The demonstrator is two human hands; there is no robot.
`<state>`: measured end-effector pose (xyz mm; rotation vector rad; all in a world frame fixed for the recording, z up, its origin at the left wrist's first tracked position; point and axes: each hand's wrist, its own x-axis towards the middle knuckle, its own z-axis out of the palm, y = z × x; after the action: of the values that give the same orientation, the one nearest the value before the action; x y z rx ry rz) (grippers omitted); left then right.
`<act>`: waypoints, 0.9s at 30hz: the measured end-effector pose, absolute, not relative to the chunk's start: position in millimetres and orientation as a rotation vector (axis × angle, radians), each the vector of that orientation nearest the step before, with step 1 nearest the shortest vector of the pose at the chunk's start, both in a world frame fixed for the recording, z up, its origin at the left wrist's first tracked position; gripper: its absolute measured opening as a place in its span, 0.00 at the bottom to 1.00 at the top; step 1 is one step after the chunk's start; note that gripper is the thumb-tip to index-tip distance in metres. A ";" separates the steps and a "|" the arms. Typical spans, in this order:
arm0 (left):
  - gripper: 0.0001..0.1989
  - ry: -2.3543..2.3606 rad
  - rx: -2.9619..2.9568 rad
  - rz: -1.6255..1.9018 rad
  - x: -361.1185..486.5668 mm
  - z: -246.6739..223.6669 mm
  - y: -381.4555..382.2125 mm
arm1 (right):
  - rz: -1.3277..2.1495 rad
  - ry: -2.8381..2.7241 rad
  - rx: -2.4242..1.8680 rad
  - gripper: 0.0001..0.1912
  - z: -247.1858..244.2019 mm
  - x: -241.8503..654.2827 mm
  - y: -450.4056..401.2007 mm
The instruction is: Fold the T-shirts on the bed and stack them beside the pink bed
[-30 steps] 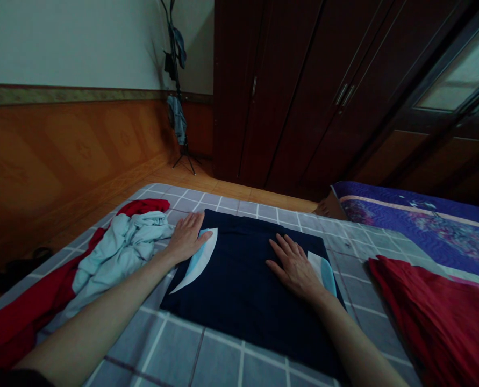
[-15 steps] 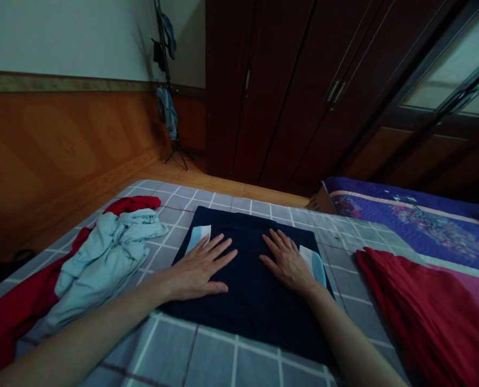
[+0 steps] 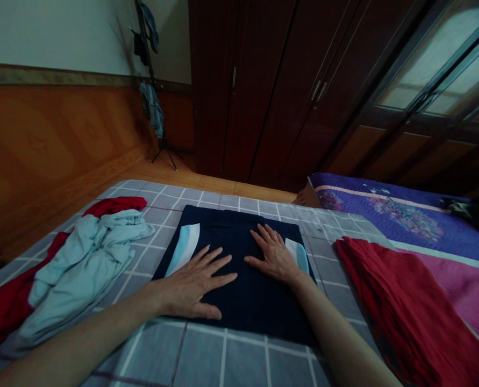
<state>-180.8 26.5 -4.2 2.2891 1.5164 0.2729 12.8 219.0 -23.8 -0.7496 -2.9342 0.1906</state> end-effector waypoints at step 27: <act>0.37 1.316 2.266 0.316 -179.9 -7.7 25.9 | 0.246 -2.935 -0.753 0.48 -18.6 10.7 221.3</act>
<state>-179.9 25.9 -7.7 2.2658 1.3162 0.3159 10.7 221.3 -18.6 -0.7526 -2.9349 0.2456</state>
